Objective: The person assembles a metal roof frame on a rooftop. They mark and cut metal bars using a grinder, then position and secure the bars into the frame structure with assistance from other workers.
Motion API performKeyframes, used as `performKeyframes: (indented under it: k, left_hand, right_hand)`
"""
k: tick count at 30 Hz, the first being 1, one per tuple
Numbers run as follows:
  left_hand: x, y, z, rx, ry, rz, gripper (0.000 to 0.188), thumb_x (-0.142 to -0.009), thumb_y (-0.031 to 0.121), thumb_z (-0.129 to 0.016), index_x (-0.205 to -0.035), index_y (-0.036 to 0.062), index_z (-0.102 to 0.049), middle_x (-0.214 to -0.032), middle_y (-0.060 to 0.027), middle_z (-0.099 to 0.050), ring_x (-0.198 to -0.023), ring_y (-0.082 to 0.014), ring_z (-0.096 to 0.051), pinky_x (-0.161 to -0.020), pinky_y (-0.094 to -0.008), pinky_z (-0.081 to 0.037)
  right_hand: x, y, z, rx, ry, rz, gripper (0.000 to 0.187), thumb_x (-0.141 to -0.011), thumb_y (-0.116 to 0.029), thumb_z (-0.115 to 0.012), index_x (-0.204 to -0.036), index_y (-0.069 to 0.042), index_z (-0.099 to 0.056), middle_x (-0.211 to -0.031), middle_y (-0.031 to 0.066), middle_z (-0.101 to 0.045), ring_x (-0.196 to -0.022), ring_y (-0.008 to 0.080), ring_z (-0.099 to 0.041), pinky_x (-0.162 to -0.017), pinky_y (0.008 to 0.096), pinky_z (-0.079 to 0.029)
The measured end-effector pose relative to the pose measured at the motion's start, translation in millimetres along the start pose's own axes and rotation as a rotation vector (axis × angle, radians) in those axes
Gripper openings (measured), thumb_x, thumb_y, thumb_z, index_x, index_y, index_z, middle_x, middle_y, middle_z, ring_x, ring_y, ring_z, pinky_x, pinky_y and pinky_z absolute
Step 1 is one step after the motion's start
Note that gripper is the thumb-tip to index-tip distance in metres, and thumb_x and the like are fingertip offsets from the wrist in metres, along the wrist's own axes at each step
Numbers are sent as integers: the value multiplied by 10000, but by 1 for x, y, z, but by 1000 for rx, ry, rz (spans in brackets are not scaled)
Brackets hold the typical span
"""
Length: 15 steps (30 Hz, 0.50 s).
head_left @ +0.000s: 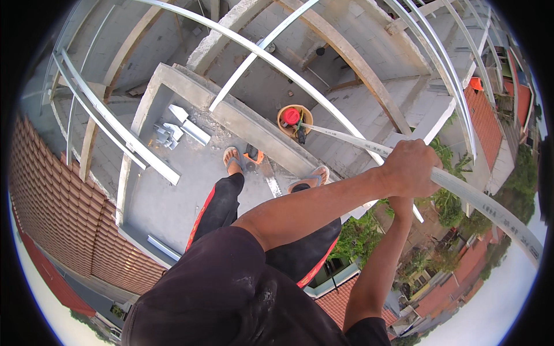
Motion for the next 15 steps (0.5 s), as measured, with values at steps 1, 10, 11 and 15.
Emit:
performKeyframes:
  k: [1, 10, 11, 15]
  left_hand:
    - [3, -28, -1, 20, -14, 52, 227, -742, 265, -797, -890, 94, -815, -810, -179, -741, -803, -361, -722, -781, -450, -573]
    - [36, -188, -51, 13, -144, 165, 164, -826, 166, -772, -966, 91, -811, -848, -178, -738, -869, -388, -679, -862, -461, -531]
    - [43, -205, -56, 27, -197, 221, 186, -815, 160, -780, -984, 87, -809, -884, -178, -744, -919, -380, -677, -895, -462, -525]
    - [59, -292, -55, -150, -291, 198, 497, -819, 230, -787, -1294, 133, -677, -1259, -184, -662, -1237, -391, -540, -1055, -470, -434]
  right_hand:
    - [9, 0, 27, 41, 50, -109, 601, -988, -175, -660, -1522, -5, -443, -1424, 191, -551, -1314, 246, -523, -1092, 372, -428]
    - [9, -109, 57, -706, 425, 219, 320, -1043, -305, -590, -931, -5, -572, -845, 119, -588, -849, 239, -600, -931, 450, -514]
    - [3, -87, 43, -804, 404, 145, 365, -1052, -292, -582, -798, -30, -561, -722, 77, -551, -732, 207, -572, -874, 428, -523]
    - [-29, -41, -15, -786, 452, 99, 472, -1077, -254, -549, -660, -70, -426, -618, 30, -403, -618, 164, -415, -740, 384, -463]
Point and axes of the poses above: each hand's wrist, its own x-axis away from the middle knuckle, its own z-axis out of the back of the hand, y = z × x, the point moved 8 cm from there along -x, towards the middle knuckle
